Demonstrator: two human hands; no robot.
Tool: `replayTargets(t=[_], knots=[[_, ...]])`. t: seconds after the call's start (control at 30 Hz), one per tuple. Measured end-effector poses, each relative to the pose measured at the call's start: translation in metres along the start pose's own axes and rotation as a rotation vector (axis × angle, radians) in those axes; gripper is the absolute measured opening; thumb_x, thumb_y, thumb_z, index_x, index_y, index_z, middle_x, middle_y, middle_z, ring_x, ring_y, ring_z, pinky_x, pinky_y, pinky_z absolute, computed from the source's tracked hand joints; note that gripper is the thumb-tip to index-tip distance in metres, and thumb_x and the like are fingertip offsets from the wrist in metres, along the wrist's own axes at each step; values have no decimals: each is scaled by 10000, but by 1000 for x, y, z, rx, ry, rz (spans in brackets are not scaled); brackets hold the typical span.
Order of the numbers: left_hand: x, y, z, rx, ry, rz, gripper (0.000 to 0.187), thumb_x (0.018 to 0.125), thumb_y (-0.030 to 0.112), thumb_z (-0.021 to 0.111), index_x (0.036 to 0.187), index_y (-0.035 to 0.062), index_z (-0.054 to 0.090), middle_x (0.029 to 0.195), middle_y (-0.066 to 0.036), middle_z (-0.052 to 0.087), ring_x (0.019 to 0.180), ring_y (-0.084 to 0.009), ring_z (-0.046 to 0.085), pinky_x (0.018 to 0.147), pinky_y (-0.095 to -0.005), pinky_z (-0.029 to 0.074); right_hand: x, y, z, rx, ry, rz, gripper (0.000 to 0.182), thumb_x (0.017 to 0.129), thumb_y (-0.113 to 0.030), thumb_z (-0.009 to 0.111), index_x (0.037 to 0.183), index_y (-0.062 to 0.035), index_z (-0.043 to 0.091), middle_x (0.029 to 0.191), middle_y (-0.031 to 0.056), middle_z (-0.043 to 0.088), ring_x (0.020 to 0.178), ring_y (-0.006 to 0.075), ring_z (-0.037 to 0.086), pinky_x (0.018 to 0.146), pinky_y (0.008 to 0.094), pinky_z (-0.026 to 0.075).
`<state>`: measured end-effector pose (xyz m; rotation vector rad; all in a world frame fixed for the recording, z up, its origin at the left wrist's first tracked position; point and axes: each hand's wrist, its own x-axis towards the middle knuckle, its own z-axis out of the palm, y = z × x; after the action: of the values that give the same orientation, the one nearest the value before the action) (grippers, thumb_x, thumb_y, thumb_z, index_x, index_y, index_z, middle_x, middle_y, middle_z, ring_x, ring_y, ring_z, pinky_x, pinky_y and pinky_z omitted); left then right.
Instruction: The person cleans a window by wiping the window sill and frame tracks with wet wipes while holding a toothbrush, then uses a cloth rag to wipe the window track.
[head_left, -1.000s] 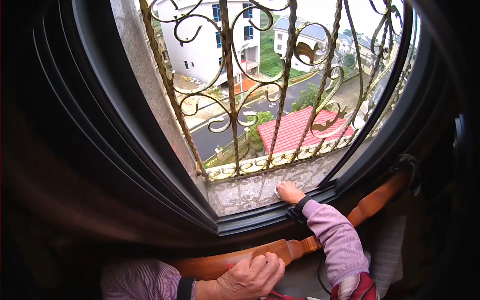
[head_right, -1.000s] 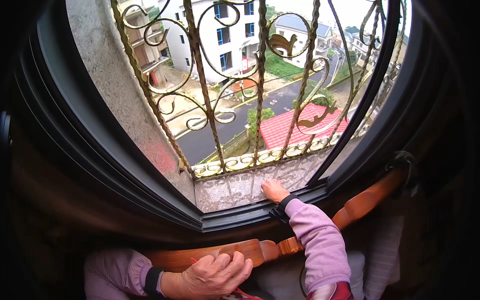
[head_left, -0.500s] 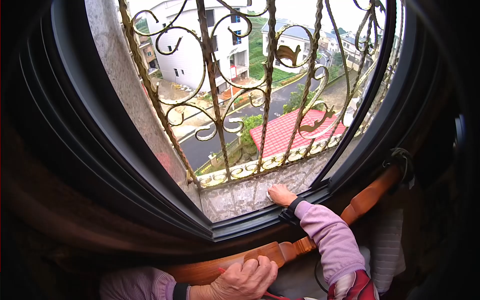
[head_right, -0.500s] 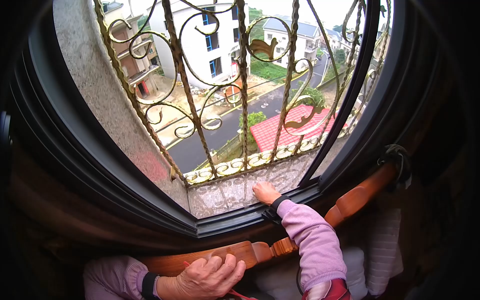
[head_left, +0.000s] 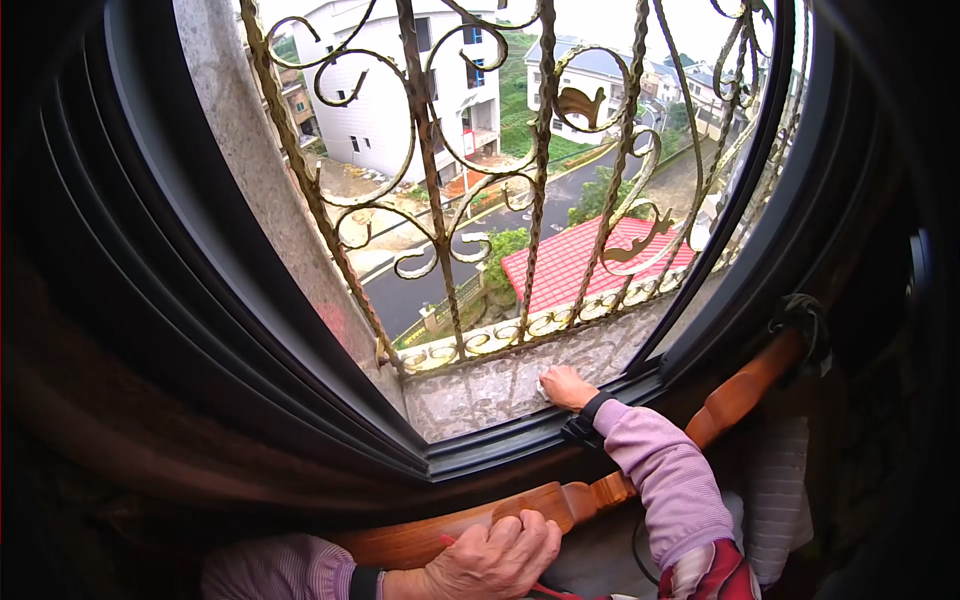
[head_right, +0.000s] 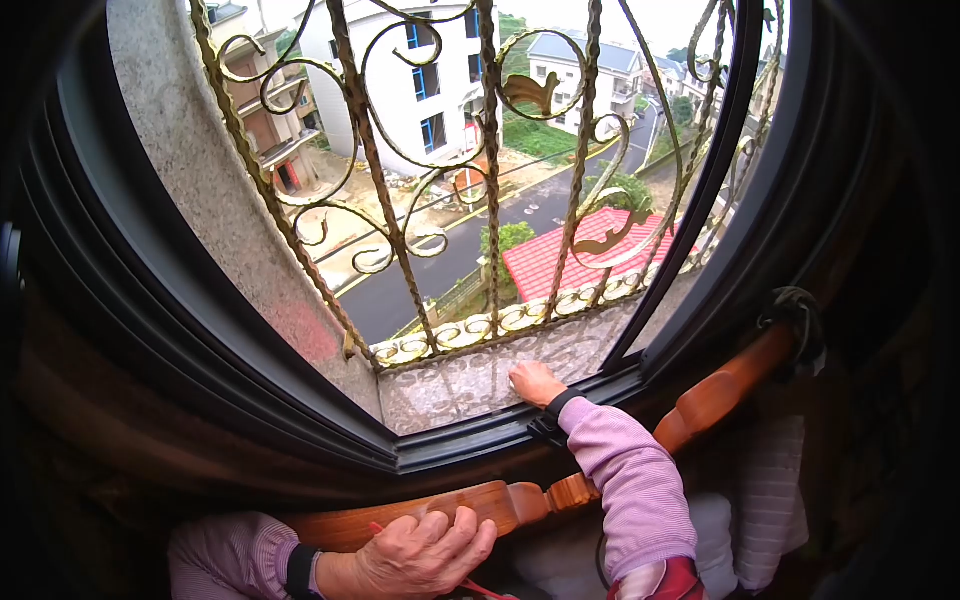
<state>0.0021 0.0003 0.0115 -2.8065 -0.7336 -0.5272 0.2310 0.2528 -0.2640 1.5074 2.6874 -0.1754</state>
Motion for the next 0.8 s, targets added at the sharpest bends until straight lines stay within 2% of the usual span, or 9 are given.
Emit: replayTargets(t=[0.1,0.2,0.27,0.3,0.4,0.53,0.63,0.7,0.8], knots=[[0,-2,2,-17,19,1,361,743,206,488,1046,20,552,899,-130,528,735,-217,514,676,-309,446,2,11,11,103,37,-24,140,767,-107,520,844,-34,611,746,213,621,736,399,630,625,474,515],[0,-1,4,12,19,5,364,747,214,486,1052,28,554,895,-133,524,741,-220,515,671,-316,447,8,-5,13,321,121,-178,183,787,-129,515,942,-70,594,822,198,604,799,384,603,721,445,491],[0,0,7,30,-1,-9,365,748,219,486,1051,26,554,899,-137,525,744,-221,515,670,-320,450,6,-16,5,242,-25,-242,182,795,-118,500,943,-70,596,859,193,583,825,373,590,747,433,479],[0,-8,17,113,-1,88,331,734,223,540,1027,84,607,849,-47,539,586,-99,422,435,-200,239,8,-13,6,207,1,-269,146,819,-141,474,832,-39,577,843,197,595,819,379,596,721,449,483],[-1,-1,9,19,12,-17,368,749,228,484,1044,20,553,892,-137,524,747,-221,515,668,-323,453,24,21,19,103,50,-58,153,828,-123,484,894,-58,605,905,169,602,881,377,592,767,463,492],[-1,-4,10,4,35,-8,371,751,235,484,1036,8,551,871,-134,521,738,-222,510,662,-321,453,29,65,-10,-138,36,238,189,798,-107,529,951,-23,603,898,216,627,848,373,641,713,447,536],[-4,-6,13,17,6,-2,340,750,218,502,1019,22,569,861,-118,524,710,-186,487,576,-283,391,32,62,-31,-46,91,314,227,793,-67,498,984,51,539,845,215,647,829,361,653,678,435,538],[-8,-3,26,49,-35,-2,289,749,180,534,1002,55,599,872,-92,534,663,-116,447,435,-199,271,44,31,-26,28,149,99,251,812,-68,472,1057,-14,474,857,254,611,831,401,625,676,472,513],[-10,-3,29,50,-19,-5,291,751,182,523,1008,74,602,871,-88,534,656,-108,437,423,-191,227,47,-47,-22,153,70,-320,149,867,-128,441,991,-50,469,923,243,528,841,401,592,717,444,499]])
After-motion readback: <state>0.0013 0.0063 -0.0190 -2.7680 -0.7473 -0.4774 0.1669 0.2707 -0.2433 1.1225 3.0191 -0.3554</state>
